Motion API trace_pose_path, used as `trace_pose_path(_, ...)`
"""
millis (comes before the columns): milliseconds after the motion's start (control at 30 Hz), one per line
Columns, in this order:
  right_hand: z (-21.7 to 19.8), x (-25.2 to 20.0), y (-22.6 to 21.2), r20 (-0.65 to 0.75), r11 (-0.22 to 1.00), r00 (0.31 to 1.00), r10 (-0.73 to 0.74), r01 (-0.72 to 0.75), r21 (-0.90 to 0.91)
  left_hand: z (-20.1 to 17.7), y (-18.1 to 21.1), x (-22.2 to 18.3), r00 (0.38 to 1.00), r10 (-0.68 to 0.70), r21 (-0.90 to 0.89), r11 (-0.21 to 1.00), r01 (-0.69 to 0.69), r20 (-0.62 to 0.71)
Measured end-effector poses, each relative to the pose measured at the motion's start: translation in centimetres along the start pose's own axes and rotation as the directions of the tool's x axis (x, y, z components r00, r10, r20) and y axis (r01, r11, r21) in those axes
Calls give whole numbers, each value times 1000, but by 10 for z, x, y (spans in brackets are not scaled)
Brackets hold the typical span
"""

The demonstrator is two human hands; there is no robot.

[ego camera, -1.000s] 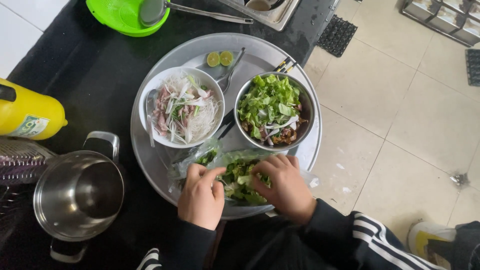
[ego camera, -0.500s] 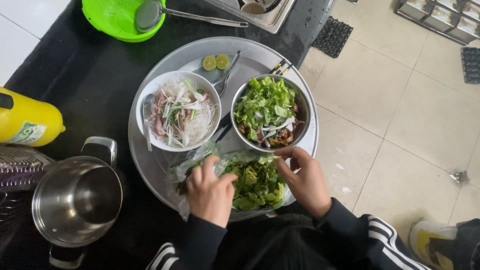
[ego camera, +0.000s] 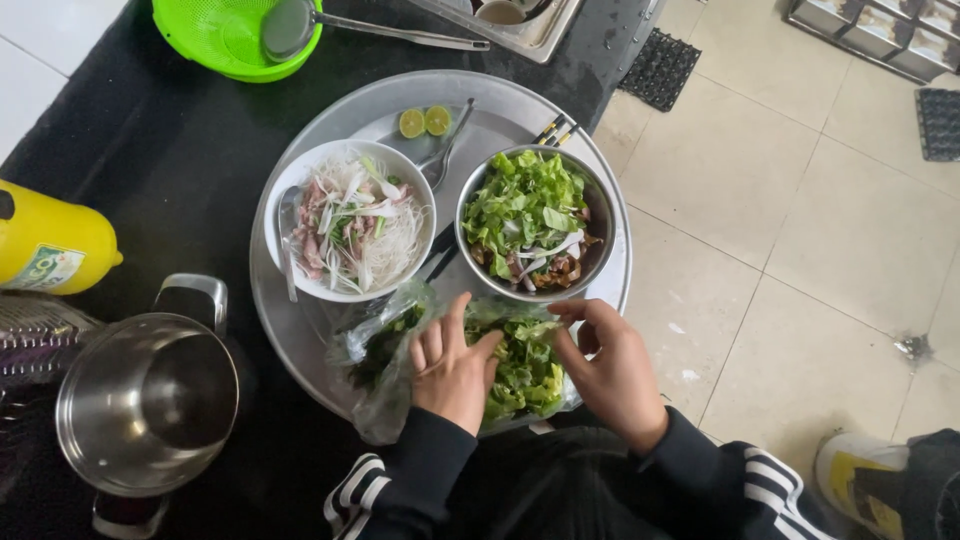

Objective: Preparing soup bowls by cutting lime slices and adding fresh greens to the bowls on a tray.

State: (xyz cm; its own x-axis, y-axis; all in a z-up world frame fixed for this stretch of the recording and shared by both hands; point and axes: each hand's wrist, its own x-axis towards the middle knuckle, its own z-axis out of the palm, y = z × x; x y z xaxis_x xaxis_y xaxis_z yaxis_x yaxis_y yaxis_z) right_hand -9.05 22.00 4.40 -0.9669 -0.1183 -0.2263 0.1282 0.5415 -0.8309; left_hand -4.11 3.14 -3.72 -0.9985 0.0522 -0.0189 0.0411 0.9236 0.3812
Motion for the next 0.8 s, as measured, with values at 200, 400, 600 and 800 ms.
trace_pose_path(200,-1,-4,-5,33,999,999,-19,20,-39,-15,-2,-1,999,-43,-29,999,43,12)
trace_pose_path(400,1,-7,1,127,989,982,-139,143,-23,-42,-4,-12,980,-155,-141,981,137,-128)
trace_pose_path(600,11,-14,2,243,956,929,-278,242,167,-47,-8,-20,962,-193,-185,970,157,-195)
trace_pose_path(800,20,-19,-8,352,874,929,-110,-78,479,-47,-2,-27,984,-89,-286,957,41,-157)
